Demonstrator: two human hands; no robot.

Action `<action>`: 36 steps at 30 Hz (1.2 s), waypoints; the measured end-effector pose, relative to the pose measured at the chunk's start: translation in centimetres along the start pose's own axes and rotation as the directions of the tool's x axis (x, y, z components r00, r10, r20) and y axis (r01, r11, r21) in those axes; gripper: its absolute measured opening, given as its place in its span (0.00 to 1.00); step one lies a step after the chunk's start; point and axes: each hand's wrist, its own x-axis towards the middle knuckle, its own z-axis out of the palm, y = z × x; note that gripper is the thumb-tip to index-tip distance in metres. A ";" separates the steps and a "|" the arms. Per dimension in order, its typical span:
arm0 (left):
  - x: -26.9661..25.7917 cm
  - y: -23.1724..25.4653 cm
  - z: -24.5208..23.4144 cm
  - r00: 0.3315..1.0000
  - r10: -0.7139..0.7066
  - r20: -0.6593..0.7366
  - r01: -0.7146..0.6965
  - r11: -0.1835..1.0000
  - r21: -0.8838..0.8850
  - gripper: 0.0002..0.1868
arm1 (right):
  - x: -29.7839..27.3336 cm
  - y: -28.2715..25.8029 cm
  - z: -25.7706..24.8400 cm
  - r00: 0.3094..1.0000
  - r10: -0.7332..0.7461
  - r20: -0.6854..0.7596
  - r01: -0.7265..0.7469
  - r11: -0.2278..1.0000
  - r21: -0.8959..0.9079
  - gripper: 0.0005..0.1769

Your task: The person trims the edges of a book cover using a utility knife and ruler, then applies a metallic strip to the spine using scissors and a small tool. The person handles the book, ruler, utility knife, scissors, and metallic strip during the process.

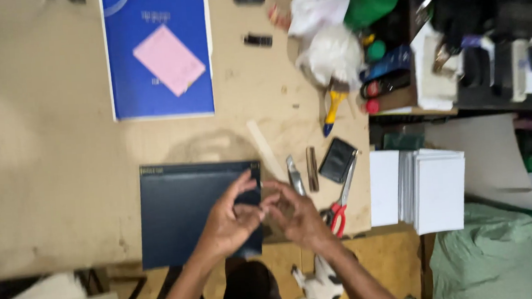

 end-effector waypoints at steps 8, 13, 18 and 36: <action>3.1 -2.2 0.5 0.989 0.009 0.146 -0.081 0.863 0.498 0.34 | -1.2 6.8 -1.8 0.939 0.276 -0.204 -0.158 0.877 0.454 0.28; 8.0 -7.8 1.8 0.830 0.503 0.242 -0.461 0.372 0.806 0.22 | 0.1 11.7 0.1 0.845 0.450 -0.288 -0.250 0.810 0.530 0.29; 11.6 -9.6 2.8 0.774 0.549 0.316 -0.399 0.036 0.916 0.30 | 2.8 14.2 0.7 0.844 0.212 -0.493 -0.090 0.962 0.259 0.22; 8.2 0.1 3.4 0.963 -0.254 0.088 0.236 0.955 0.179 0.32 | 3.8 10.2 -0.1 0.819 0.045 -0.572 0.060 0.985 0.164 0.25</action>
